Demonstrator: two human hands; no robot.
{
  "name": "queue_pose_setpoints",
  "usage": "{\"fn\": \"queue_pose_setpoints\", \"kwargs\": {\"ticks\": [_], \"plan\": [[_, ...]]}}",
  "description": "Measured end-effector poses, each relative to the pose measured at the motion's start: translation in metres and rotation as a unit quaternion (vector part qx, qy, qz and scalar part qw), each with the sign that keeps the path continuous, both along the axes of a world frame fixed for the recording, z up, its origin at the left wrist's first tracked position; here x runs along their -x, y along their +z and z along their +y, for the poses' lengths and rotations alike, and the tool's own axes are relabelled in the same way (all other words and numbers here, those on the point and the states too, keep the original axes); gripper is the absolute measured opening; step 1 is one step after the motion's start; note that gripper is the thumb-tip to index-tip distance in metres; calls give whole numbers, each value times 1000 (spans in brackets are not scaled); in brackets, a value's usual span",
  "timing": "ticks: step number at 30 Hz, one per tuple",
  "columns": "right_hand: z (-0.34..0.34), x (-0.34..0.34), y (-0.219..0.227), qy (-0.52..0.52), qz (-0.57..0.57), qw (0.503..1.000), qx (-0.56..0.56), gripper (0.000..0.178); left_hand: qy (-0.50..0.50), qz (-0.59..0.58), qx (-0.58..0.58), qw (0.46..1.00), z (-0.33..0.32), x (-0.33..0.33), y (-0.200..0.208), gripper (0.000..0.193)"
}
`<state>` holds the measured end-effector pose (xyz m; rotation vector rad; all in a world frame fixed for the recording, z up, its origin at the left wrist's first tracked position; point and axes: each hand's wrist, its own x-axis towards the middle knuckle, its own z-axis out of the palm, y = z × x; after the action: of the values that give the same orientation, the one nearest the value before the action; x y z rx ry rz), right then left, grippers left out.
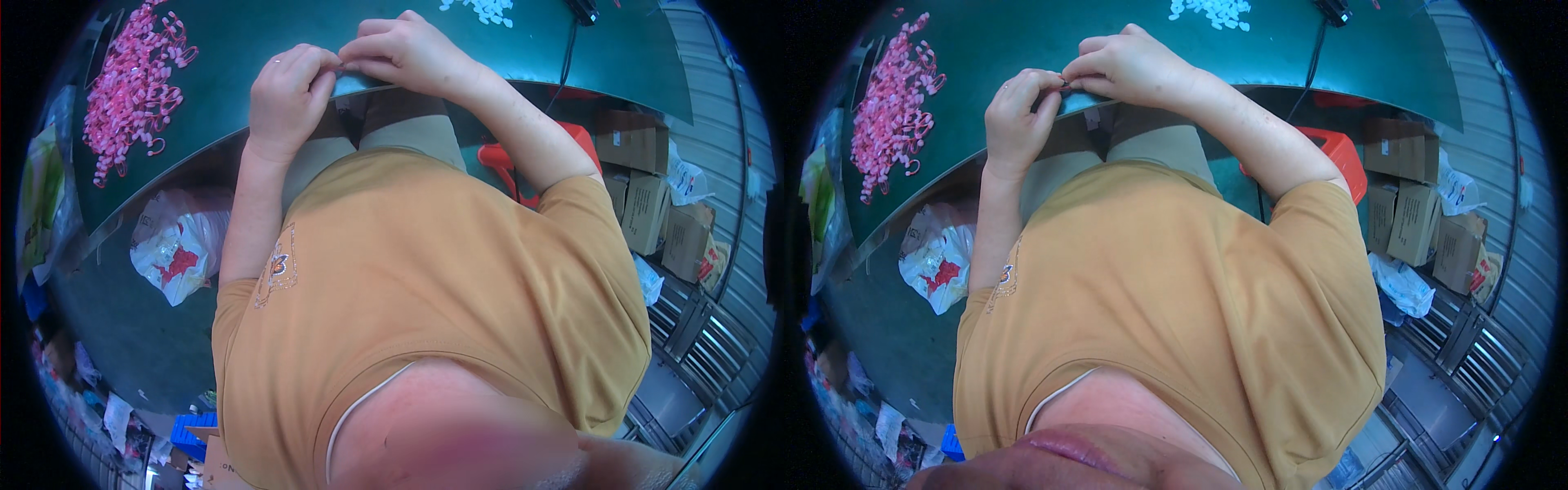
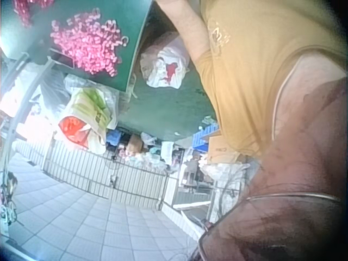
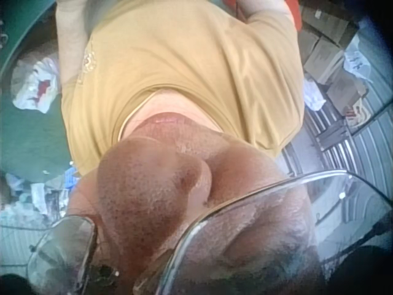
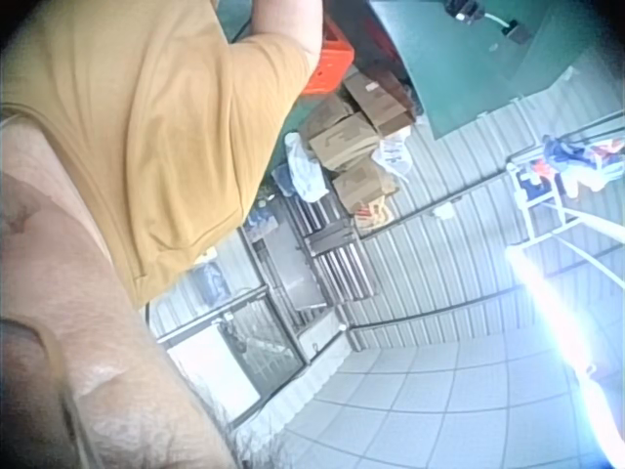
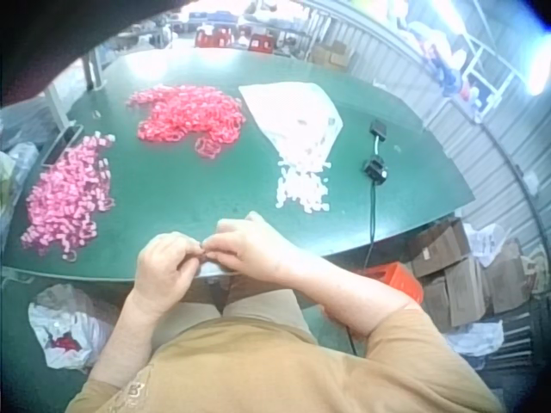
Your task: Assembling small pink and white plastic components at a factory workbench.
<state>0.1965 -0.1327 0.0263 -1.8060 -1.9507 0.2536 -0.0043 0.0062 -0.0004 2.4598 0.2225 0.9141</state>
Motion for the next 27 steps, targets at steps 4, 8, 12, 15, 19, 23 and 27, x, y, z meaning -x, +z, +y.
{"fn": "queue_pose_setpoints", "kwargs": {"ticks": [4, 8, 12, 15, 19, 23, 27], "plan": [[-3, 8, 8, 24, -165, 985, -38, 18, 3, -7, -4, 1000, -1, -1, 1, 13], [0, 11, 19, 39, -239, 970, -8, 15, 6, 6, -3, 1000, -1, 1, 0, 14], [1, -7, 11, 30, -196, 980, -23, 16, -3, -29, 0, 1000, -2, -2, 0, 13], [1, -11, 11, 52, -90, 992, -69, 16, -9, -53, -4, 999, -3, -5, 3, 11], [5, -7, 8, 67, -13, 996, -49, 17, -1, -5, -7, 1000, 0, -1, -1, 14], [7, -5, 8, 77, -13, 997, -22, 17, -1, -10, -3, 1000, -1, 0, -1, 14], [8, -7, 9, 96, -66, 993, -17, 18, -9, -22, -6, 1000, 0, -1, -3, 14]]}}
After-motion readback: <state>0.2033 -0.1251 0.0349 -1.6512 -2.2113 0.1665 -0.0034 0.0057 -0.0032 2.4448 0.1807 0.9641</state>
